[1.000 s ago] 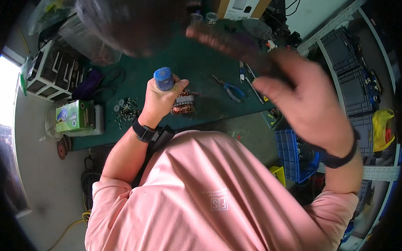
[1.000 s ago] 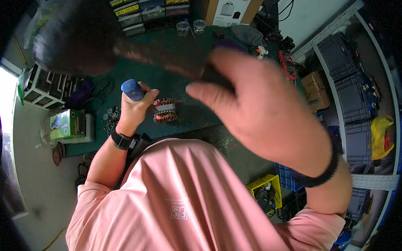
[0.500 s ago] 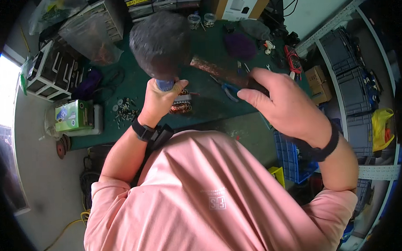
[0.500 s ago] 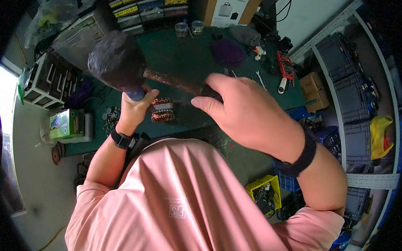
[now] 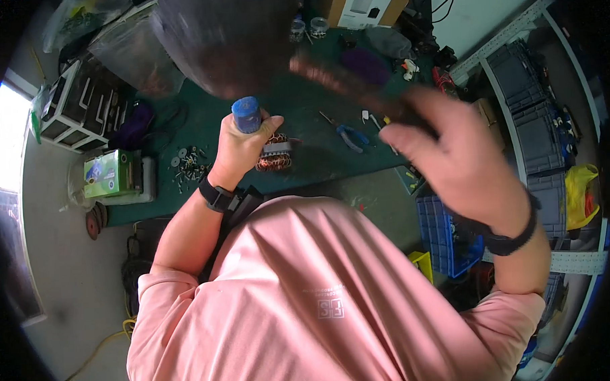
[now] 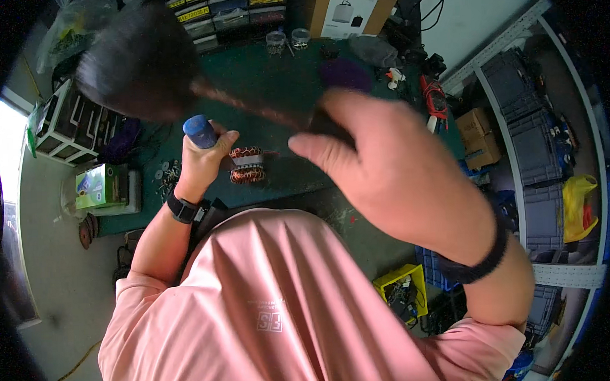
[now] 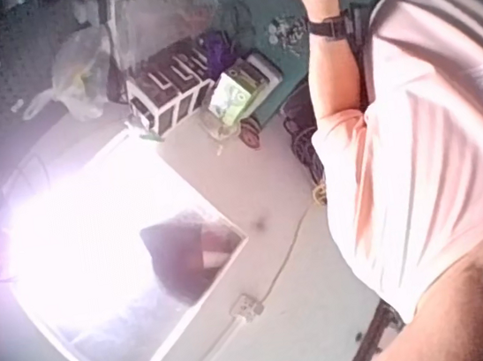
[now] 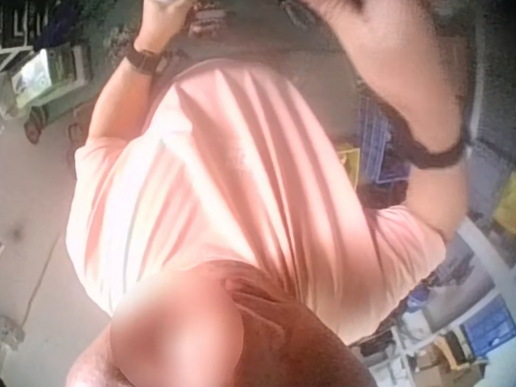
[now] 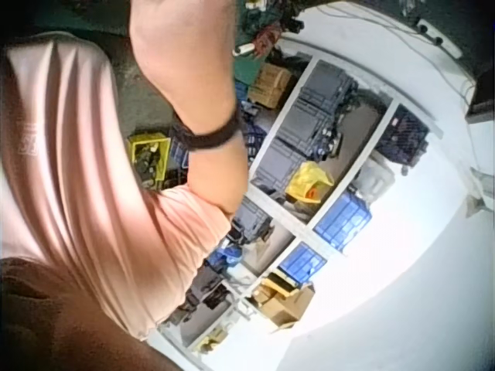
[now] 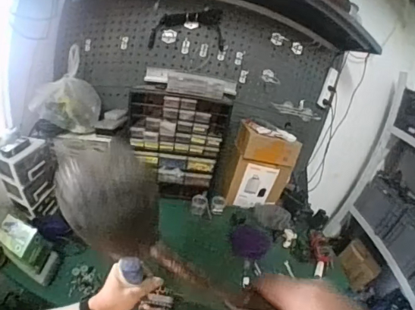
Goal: The person uses a chisel and a rubber mallet to strike a metal plate on a copper-wound electrical component. They repeatedly position the chisel and tap it with the mallet to adjust or separate the plate from the coil assembly.
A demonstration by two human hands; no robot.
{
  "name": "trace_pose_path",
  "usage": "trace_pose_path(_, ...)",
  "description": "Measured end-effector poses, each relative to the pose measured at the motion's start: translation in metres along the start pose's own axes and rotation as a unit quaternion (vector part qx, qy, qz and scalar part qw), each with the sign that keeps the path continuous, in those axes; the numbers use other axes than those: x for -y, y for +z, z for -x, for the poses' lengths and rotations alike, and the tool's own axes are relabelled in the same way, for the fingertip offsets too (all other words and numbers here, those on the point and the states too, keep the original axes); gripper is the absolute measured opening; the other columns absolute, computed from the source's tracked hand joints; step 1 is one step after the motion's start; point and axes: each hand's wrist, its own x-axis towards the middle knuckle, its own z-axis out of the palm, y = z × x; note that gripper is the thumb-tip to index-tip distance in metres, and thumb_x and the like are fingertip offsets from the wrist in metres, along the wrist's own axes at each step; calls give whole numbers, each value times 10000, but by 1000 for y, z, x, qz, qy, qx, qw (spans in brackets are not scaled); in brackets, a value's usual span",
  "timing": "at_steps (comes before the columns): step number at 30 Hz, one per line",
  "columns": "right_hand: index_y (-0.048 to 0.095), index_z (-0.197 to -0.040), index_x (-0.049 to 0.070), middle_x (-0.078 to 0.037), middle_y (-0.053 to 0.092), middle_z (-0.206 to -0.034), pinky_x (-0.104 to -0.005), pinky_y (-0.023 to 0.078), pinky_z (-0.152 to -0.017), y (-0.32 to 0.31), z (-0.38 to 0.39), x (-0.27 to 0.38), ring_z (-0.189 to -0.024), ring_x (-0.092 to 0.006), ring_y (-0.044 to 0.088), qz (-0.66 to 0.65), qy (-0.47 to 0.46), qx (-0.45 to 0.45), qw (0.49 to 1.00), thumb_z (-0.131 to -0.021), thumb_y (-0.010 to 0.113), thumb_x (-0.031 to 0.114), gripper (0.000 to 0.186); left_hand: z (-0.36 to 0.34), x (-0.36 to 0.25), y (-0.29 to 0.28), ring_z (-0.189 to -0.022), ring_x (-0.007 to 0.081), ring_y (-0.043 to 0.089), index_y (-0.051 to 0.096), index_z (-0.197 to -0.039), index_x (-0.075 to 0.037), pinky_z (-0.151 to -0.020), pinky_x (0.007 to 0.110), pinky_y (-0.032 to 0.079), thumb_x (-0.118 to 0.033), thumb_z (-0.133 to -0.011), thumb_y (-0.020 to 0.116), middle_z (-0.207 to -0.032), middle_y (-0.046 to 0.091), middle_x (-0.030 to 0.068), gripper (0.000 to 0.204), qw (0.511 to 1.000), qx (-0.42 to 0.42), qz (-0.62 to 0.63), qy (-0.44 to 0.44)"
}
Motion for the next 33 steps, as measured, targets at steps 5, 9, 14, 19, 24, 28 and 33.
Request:
trace_pose_path(5,608,-1023,-27,-123,609,-788,-336,454,-690,-21,-10,16,-728,-189,564,15,-35,-37,999,-948,629,295,331,3,-1,-5,-565,54,511,611,-762,-56,-503,228,407,-87,-840,754,-701,573,-35,165,1000,-7,0,0)
trace_pose_path(9,609,-1005,-36,-162,633,-834,-344,467,-699,18,-3,-22,-767,-185,600,44,36,44,997,-933,635,269,314,1,-3,4,-589,52,505,612,-765,-56,-525,228,403,-83,-841,751,-697,569,-41,161,999,6,-4,32)
trace_pose_path(14,621,-1008,-26,-143,647,-844,-333,470,-714,-18,-8,11,-770,-174,587,11,-3,-20,1000,-930,638,240,278,1,-6,-3,-602,53,508,617,-777,-47,-536,232,409,-82,-839,751,-702,576,-38,151,1000,-1,-17,-20)
trace_pose_path(19,612,-997,-36,-144,629,-807,-350,466,-695,9,-8,-10,-723,-180,557,16,47,58,997,-924,638,232,279,-2,0,3,-583,55,515,624,-784,-35,-505,232,421,-85,-837,750,-708,587,-24,146,997,-6,5,72)
trace_pose_path(24,606,-1013,-41,-152,631,-800,-333,470,-698,-8,-4,2,-731,-164,566,-9,-11,-15,1000,-925,641,221,278,2,-8,-1,-595,56,512,623,-781,-39,-524,240,419,-79,-836,745,-684,571,-30,140,1000,7,-9,-17)
trace_pose_path(28,595,-999,-38,-213,611,-817,-379,466,-673,1,-4,-2,-755,-278,572,-9,-5,14,1000,-924,644,245,297,1,-12,0,-595,54,515,623,-777,-44,-519,237,423,-90,-839,750,-665,558,-33,148,999,9,-41,19)
trace_pose_path(33,593,-988,-40,-210,612,-817,-411,463,-663,7,-1,-16,-772,-341,569,-1,10,-19,1000,-928,641,267,316,-1,-5,1,-593,58,510,617,-778,-47,-521,237,409,-98,-834,765,-673,560,-30,166,1000,10,-13,-23)
